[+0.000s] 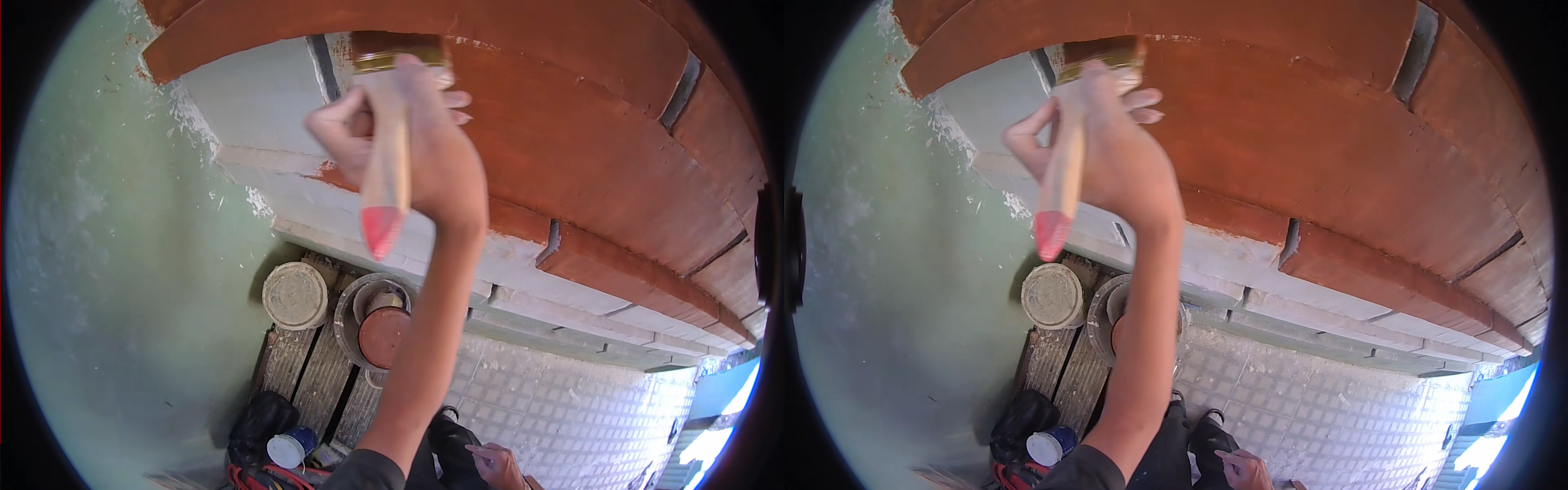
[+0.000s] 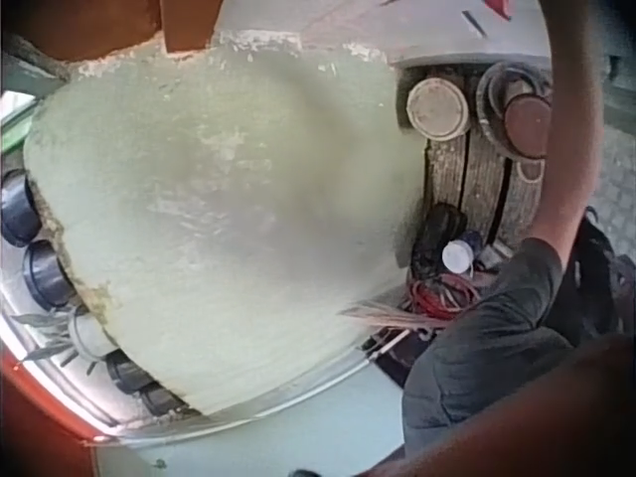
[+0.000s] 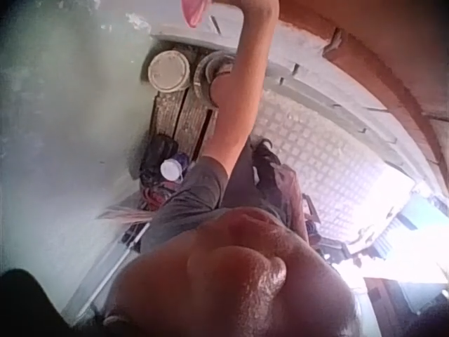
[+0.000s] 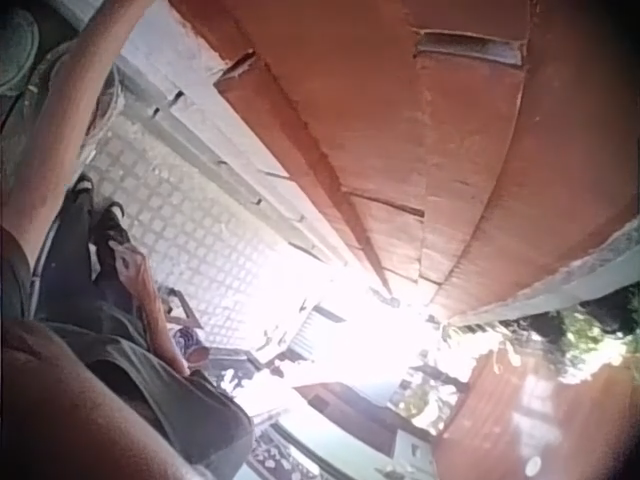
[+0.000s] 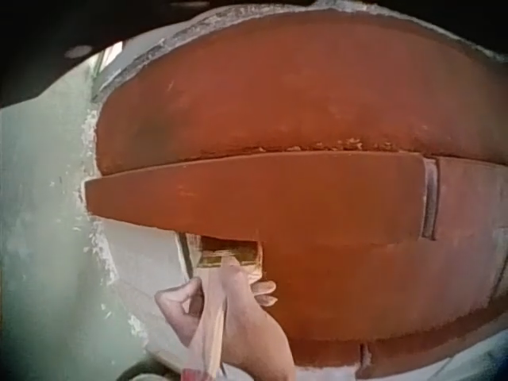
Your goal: Applying paint or stain to a wooden ceiling or overhang using a handheld paint brush.
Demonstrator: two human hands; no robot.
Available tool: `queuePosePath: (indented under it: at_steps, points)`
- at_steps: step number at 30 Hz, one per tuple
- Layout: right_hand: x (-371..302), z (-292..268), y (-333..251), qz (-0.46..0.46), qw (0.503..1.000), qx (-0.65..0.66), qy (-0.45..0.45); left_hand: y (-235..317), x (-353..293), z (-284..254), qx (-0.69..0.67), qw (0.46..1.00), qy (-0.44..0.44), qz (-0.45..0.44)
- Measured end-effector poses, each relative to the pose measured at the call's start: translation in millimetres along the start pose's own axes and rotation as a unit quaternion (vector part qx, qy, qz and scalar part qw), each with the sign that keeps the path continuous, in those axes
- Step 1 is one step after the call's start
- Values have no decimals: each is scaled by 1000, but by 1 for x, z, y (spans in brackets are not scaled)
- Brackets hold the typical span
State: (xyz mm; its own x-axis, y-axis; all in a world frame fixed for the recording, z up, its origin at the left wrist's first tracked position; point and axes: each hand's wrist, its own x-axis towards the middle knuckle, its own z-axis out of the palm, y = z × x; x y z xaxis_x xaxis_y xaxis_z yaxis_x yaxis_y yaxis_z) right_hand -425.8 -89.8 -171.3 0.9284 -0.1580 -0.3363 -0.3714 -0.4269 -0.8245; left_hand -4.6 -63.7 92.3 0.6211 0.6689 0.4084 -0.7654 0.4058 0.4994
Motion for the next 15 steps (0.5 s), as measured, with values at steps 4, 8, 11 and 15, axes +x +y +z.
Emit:
queuePosePath:
  at_steps: [4, 8, 11, 15]
  points:
    - [-2, 1, 15, -31, 999, 2, 15, 15, -59, 18, -55, 988, -73, -123]
    - [4, -16, -9, -29, 1000, -6, 4, 38, -87, 27, -164, 951, -60, -254]
    - [6, -8, -8, -67, 998, 16, -13, 43, -68, 13, -156, 938, -122, -283]
    - [1, -1, 7, -71, 997, 1, 10, 9, 3, -15, -132, 960, -90, -232]
